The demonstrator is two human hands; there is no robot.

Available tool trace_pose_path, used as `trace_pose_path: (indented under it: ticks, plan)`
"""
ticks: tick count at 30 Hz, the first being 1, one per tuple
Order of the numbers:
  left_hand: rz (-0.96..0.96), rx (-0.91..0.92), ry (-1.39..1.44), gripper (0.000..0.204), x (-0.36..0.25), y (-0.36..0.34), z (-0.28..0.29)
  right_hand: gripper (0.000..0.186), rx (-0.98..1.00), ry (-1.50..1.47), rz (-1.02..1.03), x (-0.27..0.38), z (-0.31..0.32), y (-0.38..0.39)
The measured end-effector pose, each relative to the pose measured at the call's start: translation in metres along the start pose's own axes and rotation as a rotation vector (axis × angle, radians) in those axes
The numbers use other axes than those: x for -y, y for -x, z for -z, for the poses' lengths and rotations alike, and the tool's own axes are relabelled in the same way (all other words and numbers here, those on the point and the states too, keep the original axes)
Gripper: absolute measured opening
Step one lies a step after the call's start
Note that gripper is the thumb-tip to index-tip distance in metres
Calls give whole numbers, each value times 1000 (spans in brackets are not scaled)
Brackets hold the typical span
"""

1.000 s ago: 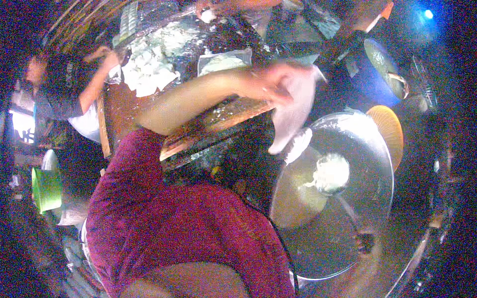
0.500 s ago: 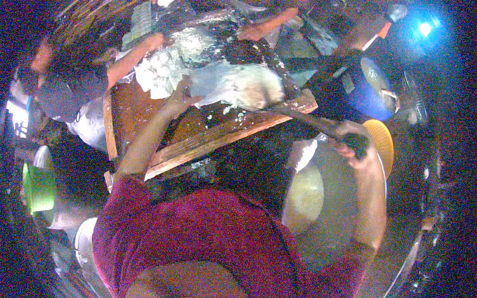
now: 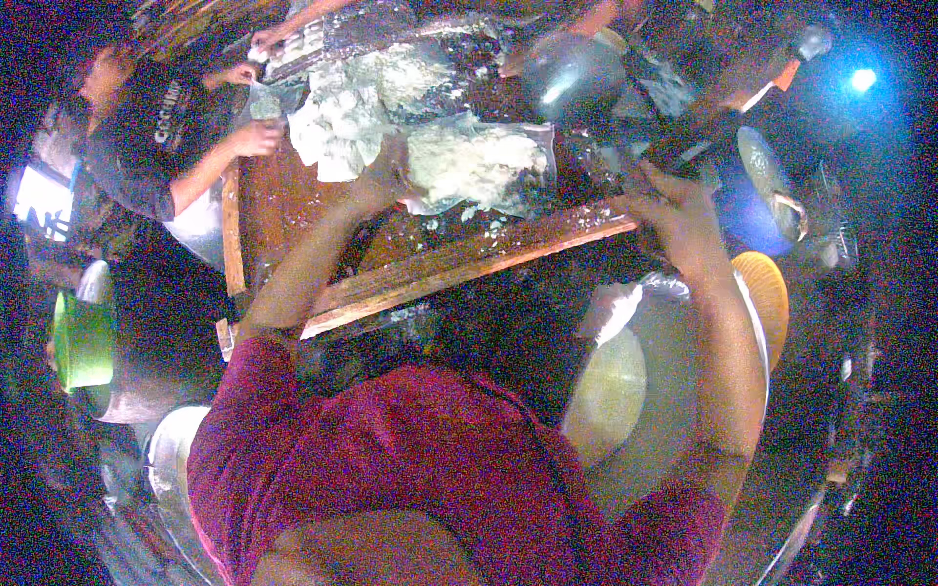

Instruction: The person uses a large spoon to scoop portions of white paste-like material from a large metal vat and places them onto a wooden board covered in the same material, then uses their hands to shape and fold the portions.

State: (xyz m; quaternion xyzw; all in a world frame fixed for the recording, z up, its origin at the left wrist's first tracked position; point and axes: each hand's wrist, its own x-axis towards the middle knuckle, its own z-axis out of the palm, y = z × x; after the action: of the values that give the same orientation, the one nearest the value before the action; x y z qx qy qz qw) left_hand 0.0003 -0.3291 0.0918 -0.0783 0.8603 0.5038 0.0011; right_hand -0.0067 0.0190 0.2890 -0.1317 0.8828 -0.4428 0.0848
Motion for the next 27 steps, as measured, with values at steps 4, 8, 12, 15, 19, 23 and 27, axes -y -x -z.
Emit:
trace_pose_path:
  ticks: [4,8,12,15,19,23,27]
  plan:
    - [-45,-152,570,75,17,0,3,53,-172,-691,-218,-93,65,98]
    - [-133,-382,381,50,-54,29,-45,48,-161,-1495,-206,-189,77,229]
    - [-60,229,419,44,-120,57,-151,60,-569,-777,-562,-214,45,288]
    - [215,623,596,37,-113,68,-239,58,-546,-606,-787,-300,41,300]
    - [408,161,603,37,-71,65,-347,56,-353,-759,-1023,-445,2,352]
    - [523,331,522,33,-83,53,-365,42,-242,-740,-1217,-522,-66,368]
    - [621,305,572,34,-74,36,-374,34,-21,-690,-1336,-648,-197,402]
